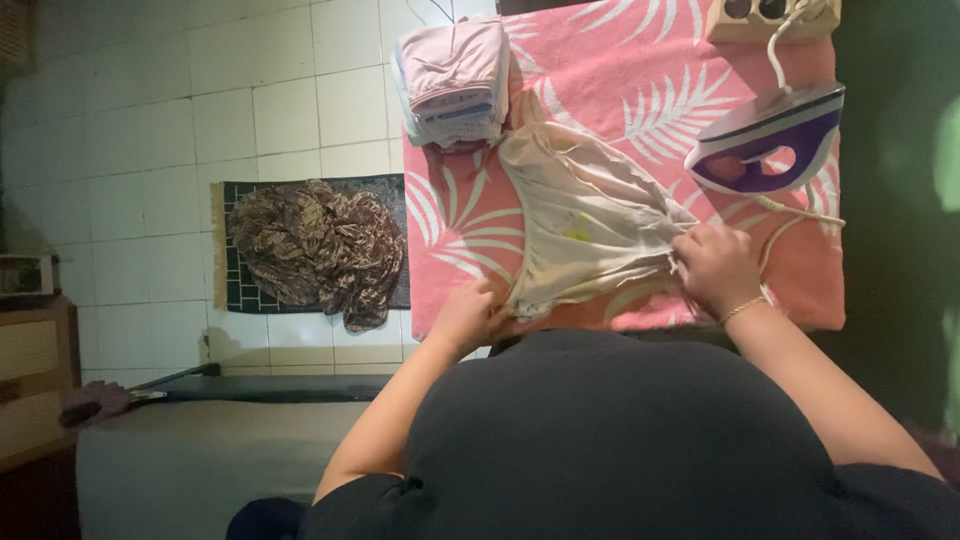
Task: The person is ironing several pairs of underwear on an ironing board.
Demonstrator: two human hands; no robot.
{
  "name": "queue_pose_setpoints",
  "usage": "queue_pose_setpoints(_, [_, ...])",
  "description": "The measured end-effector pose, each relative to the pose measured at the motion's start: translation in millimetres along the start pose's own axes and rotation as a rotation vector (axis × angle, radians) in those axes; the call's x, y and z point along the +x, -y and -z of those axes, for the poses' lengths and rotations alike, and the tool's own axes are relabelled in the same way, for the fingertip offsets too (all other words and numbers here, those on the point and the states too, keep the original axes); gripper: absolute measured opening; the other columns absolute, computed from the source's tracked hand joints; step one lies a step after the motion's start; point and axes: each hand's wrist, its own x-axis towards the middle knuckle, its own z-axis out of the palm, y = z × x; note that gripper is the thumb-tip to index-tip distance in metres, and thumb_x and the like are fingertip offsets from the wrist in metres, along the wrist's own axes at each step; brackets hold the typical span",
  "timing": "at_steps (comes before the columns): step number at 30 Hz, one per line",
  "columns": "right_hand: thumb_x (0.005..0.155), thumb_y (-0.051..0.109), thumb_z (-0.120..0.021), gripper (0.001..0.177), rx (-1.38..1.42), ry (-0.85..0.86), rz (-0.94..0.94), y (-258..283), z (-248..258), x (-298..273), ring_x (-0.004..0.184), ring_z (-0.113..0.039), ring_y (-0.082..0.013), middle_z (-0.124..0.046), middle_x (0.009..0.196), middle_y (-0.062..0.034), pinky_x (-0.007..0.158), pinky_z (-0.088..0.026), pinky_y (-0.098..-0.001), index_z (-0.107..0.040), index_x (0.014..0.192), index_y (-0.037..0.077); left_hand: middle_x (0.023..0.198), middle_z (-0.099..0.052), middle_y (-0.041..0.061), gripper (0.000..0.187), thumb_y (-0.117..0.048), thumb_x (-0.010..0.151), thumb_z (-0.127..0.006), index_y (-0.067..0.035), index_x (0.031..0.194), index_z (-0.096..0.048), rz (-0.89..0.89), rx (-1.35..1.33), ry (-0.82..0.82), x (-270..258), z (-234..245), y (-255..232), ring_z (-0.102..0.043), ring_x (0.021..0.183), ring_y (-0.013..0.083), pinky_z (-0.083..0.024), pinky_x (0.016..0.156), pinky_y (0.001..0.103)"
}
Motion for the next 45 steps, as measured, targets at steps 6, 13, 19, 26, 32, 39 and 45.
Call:
queue_pose_setpoints(6, [0.081, 0.019, -0.067, 0.023, -0.096, 0.061, -0.07, -11.8, 4.1, -12.5, 0.107, -0.063, -0.0293, -0.065, 0.114, -0.0056, 0.091, -0.05, -0.0454, -0.07, 0.103, 0.017, 0.097, -0.066, 0.019, 0.027, -0.029, 0.083, -0.077, -0.005, 0.095, -0.074, 0.032, -0.248, 0.102, -10.4, 36.8, -18.3, -0.064, 0.09, 0.0368, -0.053, 0.078, 0.048])
queue_pose_setpoints(13, [0.081, 0.021, -0.067, 0.031, -0.009, -0.026, 0.011, 27.1, 27.4, 19.4, 0.104, -0.064, -0.0274, -0.065, 0.111, -0.0052, 0.091, -0.051, -0.0469, -0.068, 0.111, 0.014, 0.103, -0.068, 0.019, 0.016, -0.019, 0.088, -0.07, -0.006, 0.097, -0.074, 0.125, 0.027, -0.123, 59.0, 22.0, 24.4, -0.064, 0.098, 0.0378, -0.053, 0.085, 0.049])
queue_pose_setpoints(19, [0.085, 0.026, -0.069, 0.043, 0.148, 0.122, 0.034, 37.9, 20.3, 38.2, 0.093, -0.067, -0.0328, -0.069, 0.107, -0.0109, 0.085, -0.054, -0.0464, -0.067, 0.126, 0.014, 0.112, -0.071, 0.017, 0.033, -0.035, 0.099, -0.061, -0.009, 0.117, -0.068, 0.453, -0.359, -0.161, 149.9, 73.9, -18.4, -0.067, 0.103, 0.0355, -0.051, 0.085, 0.045])
queue_pose_setpoints(26, [0.091, 0.028, -0.065, 0.031, 0.314, 0.115, -0.218, 26.0, 19.8, 27.7, 0.098, -0.068, -0.0357, -0.069, 0.111, -0.0139, 0.084, -0.054, -0.0459, -0.067, 0.118, 0.012, 0.114, -0.074, 0.015, 0.035, -0.034, 0.095, -0.056, -0.013, 0.116, -0.076, 0.358, -0.227, 0.025, 203.1, 59.2, 9.2, -0.071, 0.102, 0.0309, -0.054, 0.089, 0.039])
queue_pose_setpoints(32, [0.09, 0.024, -0.063, 0.026, 0.34, 0.078, -0.293, 14.0, 13.1, 16.6, 0.1, -0.067, -0.0361, -0.07, 0.11, -0.0145, 0.084, -0.053, -0.0465, -0.067, 0.112, 0.009, 0.124, -0.066, 0.013, 0.028, -0.025, 0.1, -0.059, -0.01, 0.12, -0.071, 0.12, -0.155, 0.086, 216.3, 37.3, 50.3, -0.064, 0.116, 0.0297, -0.049, 0.1, 0.037])
queue_pose_setpoints(39, [0.09, 0.021, -0.065, 0.026, 0.44, -0.053, -0.327, 17.6, 20.1, 17.4, 0.095, -0.068, -0.0348, -0.07, 0.105, -0.0152, 0.083, -0.054, -0.0452, -0.067, 0.111, 0.007, 0.116, -0.068, 0.014, 0.021, 0.0, 0.088, -0.065, -0.005, 0.107, -0.072, -0.144, -0.284, -0.305, 225.8, 16.6, 74.5, -0.066, 0.107, 0.0288, -0.053, 0.093, 0.034])
queue_pose_setpoints(45, [0.097, 0.011, -0.067, 0.023, 0.506, -0.292, -0.371, 13.3, 0.3, 13.2, 0.106, -0.067, -0.0366, -0.068, 0.113, -0.0176, 0.091, -0.056, -0.0445, -0.063, 0.118, 0.004, 0.109, -0.073, 0.02, 0.021, -0.013, 0.107, -0.061, -0.003, 0.124, -0.066, 0.353, -0.942, -0.316, 270.2, -0.3, 60.6, -0.068, 0.092, 0.0195, -0.056, 0.081, 0.033])
